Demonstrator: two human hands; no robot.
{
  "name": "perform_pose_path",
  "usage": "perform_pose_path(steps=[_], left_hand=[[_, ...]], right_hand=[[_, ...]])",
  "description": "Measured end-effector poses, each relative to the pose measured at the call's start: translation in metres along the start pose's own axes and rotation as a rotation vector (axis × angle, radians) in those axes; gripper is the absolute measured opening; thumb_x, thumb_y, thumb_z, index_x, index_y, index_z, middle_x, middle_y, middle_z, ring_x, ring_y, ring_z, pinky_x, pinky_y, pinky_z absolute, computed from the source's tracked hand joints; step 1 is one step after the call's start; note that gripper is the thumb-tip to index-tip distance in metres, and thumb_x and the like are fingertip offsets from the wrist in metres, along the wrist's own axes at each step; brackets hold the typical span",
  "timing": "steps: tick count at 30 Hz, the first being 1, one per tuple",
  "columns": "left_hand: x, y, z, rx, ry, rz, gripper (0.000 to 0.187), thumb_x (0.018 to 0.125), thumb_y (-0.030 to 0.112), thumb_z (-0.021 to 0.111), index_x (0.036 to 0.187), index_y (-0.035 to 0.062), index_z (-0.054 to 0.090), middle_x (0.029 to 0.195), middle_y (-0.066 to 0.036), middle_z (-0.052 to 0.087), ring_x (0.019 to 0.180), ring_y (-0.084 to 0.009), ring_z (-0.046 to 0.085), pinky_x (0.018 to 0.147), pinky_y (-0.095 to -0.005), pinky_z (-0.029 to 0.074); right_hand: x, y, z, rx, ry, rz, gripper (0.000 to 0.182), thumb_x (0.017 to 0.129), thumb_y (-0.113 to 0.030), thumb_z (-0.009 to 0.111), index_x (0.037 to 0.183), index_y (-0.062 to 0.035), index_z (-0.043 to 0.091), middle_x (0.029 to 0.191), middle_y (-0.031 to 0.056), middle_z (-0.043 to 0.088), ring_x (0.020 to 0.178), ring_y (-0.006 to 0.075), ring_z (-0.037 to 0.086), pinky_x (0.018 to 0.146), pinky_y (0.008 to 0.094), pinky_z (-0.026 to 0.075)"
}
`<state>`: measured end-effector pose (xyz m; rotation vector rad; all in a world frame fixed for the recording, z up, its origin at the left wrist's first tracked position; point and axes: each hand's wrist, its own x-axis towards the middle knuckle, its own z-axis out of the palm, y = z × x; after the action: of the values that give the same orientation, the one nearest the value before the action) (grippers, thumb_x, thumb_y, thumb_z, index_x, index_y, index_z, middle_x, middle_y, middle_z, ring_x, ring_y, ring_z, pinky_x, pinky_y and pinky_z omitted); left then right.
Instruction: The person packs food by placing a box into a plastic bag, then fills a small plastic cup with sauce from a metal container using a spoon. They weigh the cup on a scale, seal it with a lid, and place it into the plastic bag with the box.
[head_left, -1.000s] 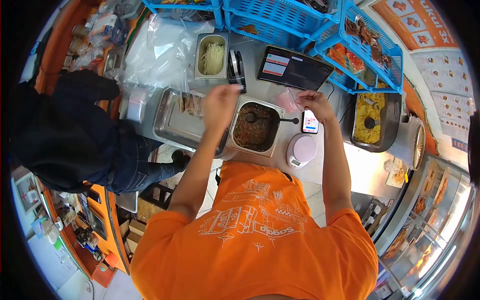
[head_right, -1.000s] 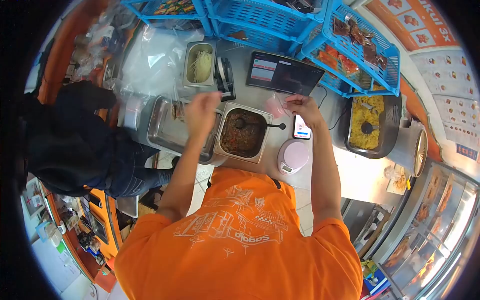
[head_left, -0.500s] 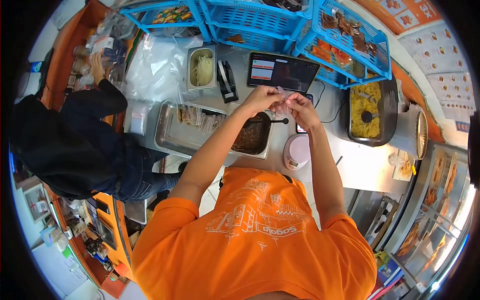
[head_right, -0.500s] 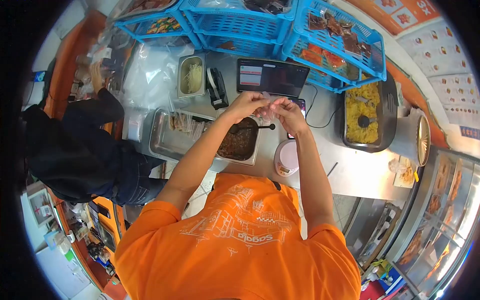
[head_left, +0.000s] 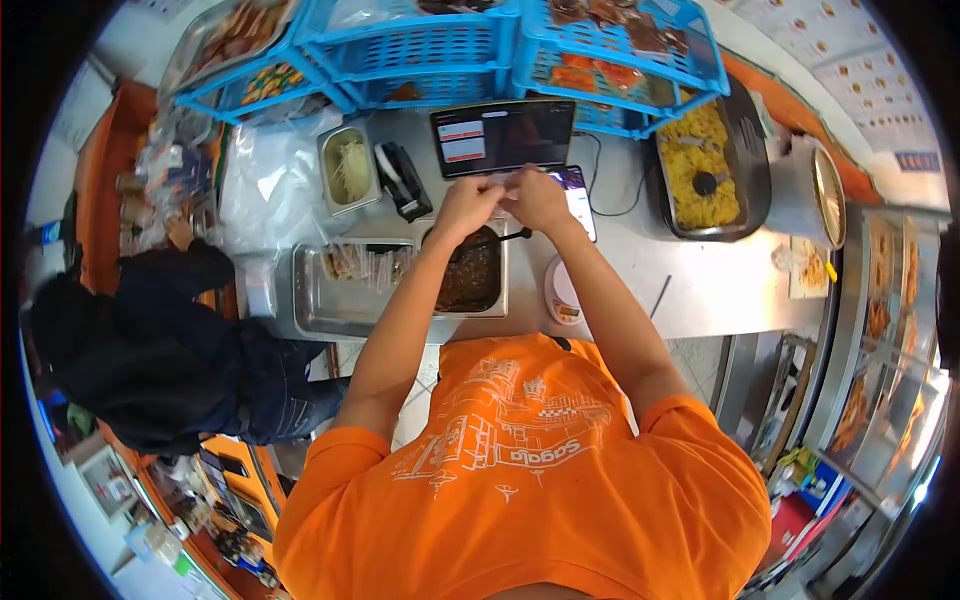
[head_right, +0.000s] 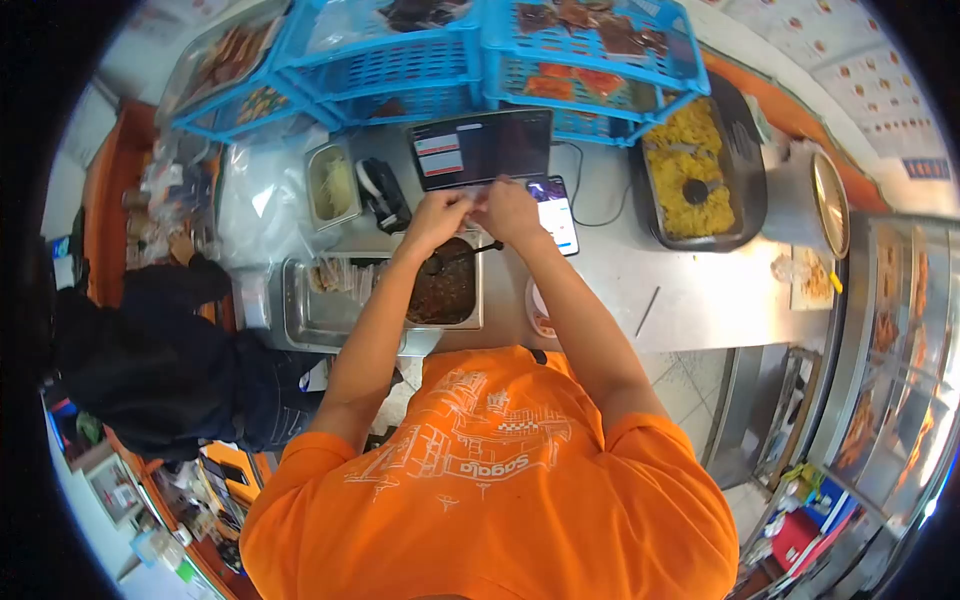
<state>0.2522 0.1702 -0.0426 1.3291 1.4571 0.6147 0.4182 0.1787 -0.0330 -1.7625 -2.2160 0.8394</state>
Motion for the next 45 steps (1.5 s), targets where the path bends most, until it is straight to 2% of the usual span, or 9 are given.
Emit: perform_pose_path(steps=[10,19,21,25,31,35,38,41,45], left_hand=[[0.015,-0.003,0.015,0.403,0.203,0.375,0.025,0.080,0.024,0.066,0.082,-0.0010,0.069,0.118,-0.018,0.064,0.108,-0.0337,0.062,0.093,-0.0396,0.047],[0.009,0.022,0.035,0.215,0.479,0.452,0.037,0.087,0.036,0.067,0.077,0.0003,0.066,0.088,-0.017,0.066,0.081,-0.0316,0.063,0.081,-0.0406,0.049],[-0.006,0.052,0.021,0.052,-0.146,-0.065,0.039,0.095,0.040,0.063,0.106,0.0028,0.069,0.106,-0.016,0.066,0.094,-0.0233,0.065,0.083,-0.0377,0.050],[-0.048,0.061,0.040,-0.495,-0.168,-0.016,0.035,0.098,0.027,0.061,0.118,-0.0008,0.067,0.105,-0.008,0.069,0.092,-0.0147,0.065,0.079,-0.0280,0.054],[-0.081,0.043,0.028,-0.575,-0.127,0.110,0.024,0.099,0.014,0.058,0.110,-0.0053,0.067,0.100,-0.010,0.071,0.090,-0.0131,0.067,0.079,-0.0270,0.055],[-0.103,0.044,0.033,-0.455,-0.184,0.096,0.022,0.097,0.013,0.060,0.107,-0.0046,0.068,0.091,-0.007,0.073,0.083,-0.0123,0.070,0.075,-0.0259,0.056],[-0.115,0.045,0.043,-0.272,-0.118,0.173,0.023,0.095,0.017,0.064,0.109,-0.0023,0.067,0.093,-0.011,0.072,0.080,-0.0163,0.070,0.075,-0.0272,0.054],[-0.124,0.052,0.059,0.251,0.478,0.590,0.024,0.092,0.021,0.069,0.102,-0.0005,0.068,0.084,-0.012,0.071,0.071,-0.0194,0.069,0.067,-0.0292,0.053],[-0.144,0.058,0.074,0.030,-0.134,0.329,0.032,0.093,0.029,0.066,0.089,-0.0025,0.068,0.072,-0.014,0.067,0.061,-0.0203,0.063,0.061,-0.0309,0.050]], right_hand=[[0.011,0.043,0.019,0.572,-0.021,0.134,0.027,0.064,-0.020,0.086,0.063,-0.0044,0.064,0.065,0.0106,0.066,0.061,0.0172,0.061,0.060,0.0320,0.048],[-0.040,0.057,-0.024,1.160,0.173,0.245,0.024,0.089,-0.013,0.072,0.072,-0.0038,0.057,0.078,0.0016,0.062,0.078,0.0113,0.060,0.067,0.0287,0.047],[-0.053,0.054,-0.030,0.735,0.351,0.019,0.019,0.090,-0.012,0.070,0.078,-0.0028,0.058,0.084,0.0052,0.064,0.085,0.0143,0.064,0.073,0.0318,0.051],[-0.082,-0.004,-0.058,0.206,0.413,-0.460,0.013,0.080,-0.005,0.073,0.090,-0.0010,0.066,0.094,0.0103,0.066,0.087,0.0272,0.064,0.079,0.0359,0.051],[-0.110,-0.006,-0.063,0.627,0.318,-0.077,0.020,0.082,-0.010,0.074,0.100,-0.0015,0.069,0.089,0.0087,0.066,0.081,0.0202,0.063,0.069,0.0306,0.051],[-0.127,0.022,-0.068,0.856,-0.211,0.096,0.017,0.086,-0.012,0.071,0.097,0.0014,0.069,0.085,0.0052,0.069,0.073,0.0104,0.061,0.066,0.0253,0.050],[-0.143,0.021,-0.073,0.820,-0.169,0.103,0.011,0.084,-0.010,0.072,0.086,0.0014,0.070,0.077,0.0033,0.068,0.069,0.0082,0.060,0.062,0.0256,0.049],[-0.159,0.022,-0.068,0.719,-0.092,0.087,0.012,0.082,-0.010,0.073,0.080,0.0014,0.070,0.073,0.0038,0.067,0.067,0.0080,0.059,0.059,0.0252,0.048],[-0.176,0.020,-0.059,0.657,-0.085,0.122,0.016,0.080,-0.012,0.076,0.076,0.0020,0.069,0.070,0.0048,0.067,0.064,0.0075,0.058,0.058,0.0243,0.047]])
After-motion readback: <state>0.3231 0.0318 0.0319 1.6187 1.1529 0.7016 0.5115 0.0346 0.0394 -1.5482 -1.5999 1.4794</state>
